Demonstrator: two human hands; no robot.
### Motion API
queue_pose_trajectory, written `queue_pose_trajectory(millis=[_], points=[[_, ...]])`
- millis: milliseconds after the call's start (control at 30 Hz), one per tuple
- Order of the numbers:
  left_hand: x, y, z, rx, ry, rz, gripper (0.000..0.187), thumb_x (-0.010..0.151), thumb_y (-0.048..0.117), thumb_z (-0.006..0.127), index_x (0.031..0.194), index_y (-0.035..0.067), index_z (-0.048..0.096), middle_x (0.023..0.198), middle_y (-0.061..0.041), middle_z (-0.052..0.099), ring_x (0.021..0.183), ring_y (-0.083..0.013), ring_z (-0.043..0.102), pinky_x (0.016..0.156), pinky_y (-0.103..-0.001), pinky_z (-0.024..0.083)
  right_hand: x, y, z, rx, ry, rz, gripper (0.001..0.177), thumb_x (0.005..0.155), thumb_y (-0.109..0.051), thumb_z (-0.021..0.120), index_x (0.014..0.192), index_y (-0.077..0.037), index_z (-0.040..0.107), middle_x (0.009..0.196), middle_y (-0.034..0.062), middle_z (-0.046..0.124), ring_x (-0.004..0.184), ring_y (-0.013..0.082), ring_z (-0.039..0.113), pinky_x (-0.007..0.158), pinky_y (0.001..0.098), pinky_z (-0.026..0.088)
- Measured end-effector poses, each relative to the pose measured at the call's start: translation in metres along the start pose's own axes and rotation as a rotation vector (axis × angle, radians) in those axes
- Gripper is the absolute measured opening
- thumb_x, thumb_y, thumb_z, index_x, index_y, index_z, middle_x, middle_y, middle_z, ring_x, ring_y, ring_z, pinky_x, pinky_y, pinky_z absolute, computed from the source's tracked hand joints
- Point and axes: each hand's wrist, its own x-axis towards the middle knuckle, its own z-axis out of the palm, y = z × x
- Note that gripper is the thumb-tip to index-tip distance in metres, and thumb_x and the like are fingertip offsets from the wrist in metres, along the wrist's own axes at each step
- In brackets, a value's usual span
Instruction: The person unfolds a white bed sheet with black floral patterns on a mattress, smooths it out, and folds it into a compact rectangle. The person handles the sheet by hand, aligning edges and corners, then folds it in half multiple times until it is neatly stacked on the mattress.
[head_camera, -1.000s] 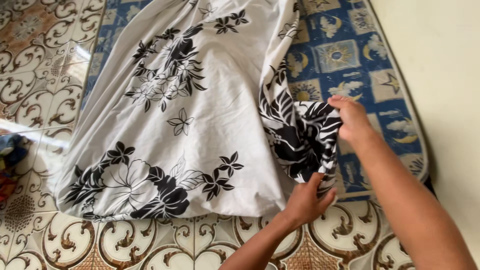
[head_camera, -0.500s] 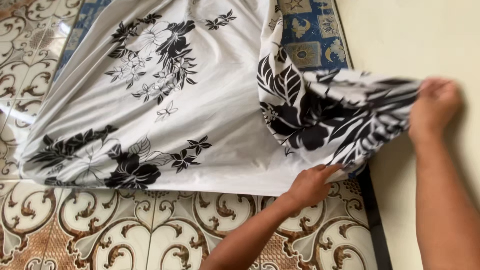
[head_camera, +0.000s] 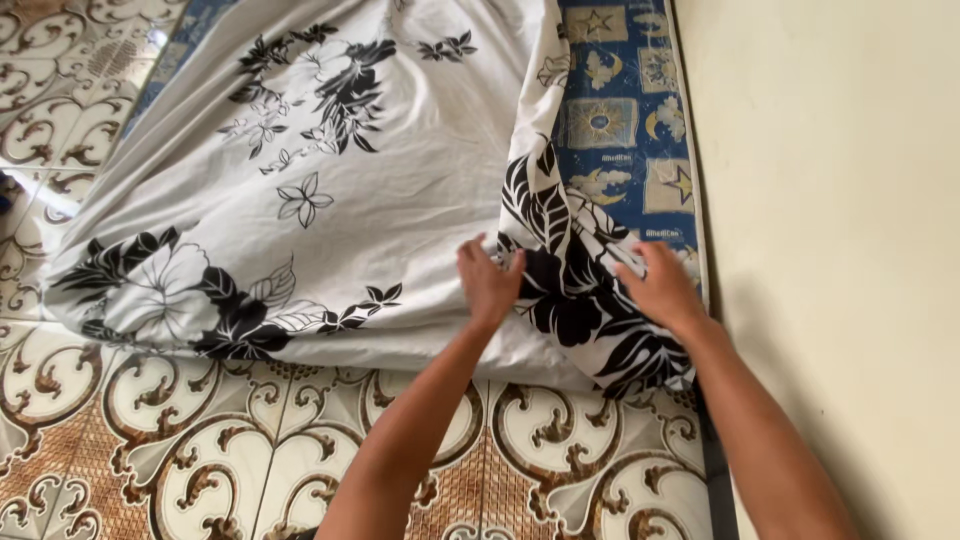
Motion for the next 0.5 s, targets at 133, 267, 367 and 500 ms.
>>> queue_pose_trajectory(millis=[133,267,367,500], points=[[0.051,-0.007,0.021,-0.151,-0.291,-0.160,0.043,0.093,0.033,0.068,0.122,0.001,0.069,0.114,-0.021,0.071,0.097,-0.0305,0.068,0.087,-0.041,0.053,0.047,-0.045,0.037,0.407,-0.146,0.015,0.072,0.093,-0.054,0.068,0.139,-0.002,0.050,0.130,0.0165,0.066,0.118,0.0250,0.065,0.098,0.0387,0.052],[0.063,0.024,0.057,-0.584,-0.721,-0.061,0.041,0.101,0.035,0.057,0.123,0.004,0.072,0.113,-0.020,0.075,0.094,-0.0231,0.069,0.090,-0.040,0.054,0.069,-0.045,0.057,0.517,-0.177,0.067,0.053,0.089,-0.048,0.070,0.112,0.000,0.075,0.105,0.0163,0.080,0.094,0.0249,0.074,0.084,0.0373,0.055],[0.061,0.044,0.059,-0.594,-0.730,0.100,0.055,0.105,0.047,0.051,0.143,0.008,0.056,0.138,-0.018,0.062,0.122,-0.0259,0.059,0.106,-0.040,0.046,0.082,-0.023,0.039,0.537,0.016,0.197,0.043,0.094,-0.046,0.065,0.101,-0.005,0.078,0.093,0.0136,0.079,0.082,0.0252,0.072,0.075,0.0402,0.051],[0.068,0.027,0.036,0.049,-0.534,0.317,0.073,0.096,0.059,0.054,0.153,0.014,0.047,0.150,-0.017,0.053,0.133,-0.0328,0.054,0.115,-0.046,0.039,0.096,0.025,-0.017,0.173,0.169,0.147,0.049,0.106,-0.044,0.066,0.099,0.005,0.073,0.082,0.0235,0.071,0.069,0.0285,0.063,0.068,0.0447,0.049]])
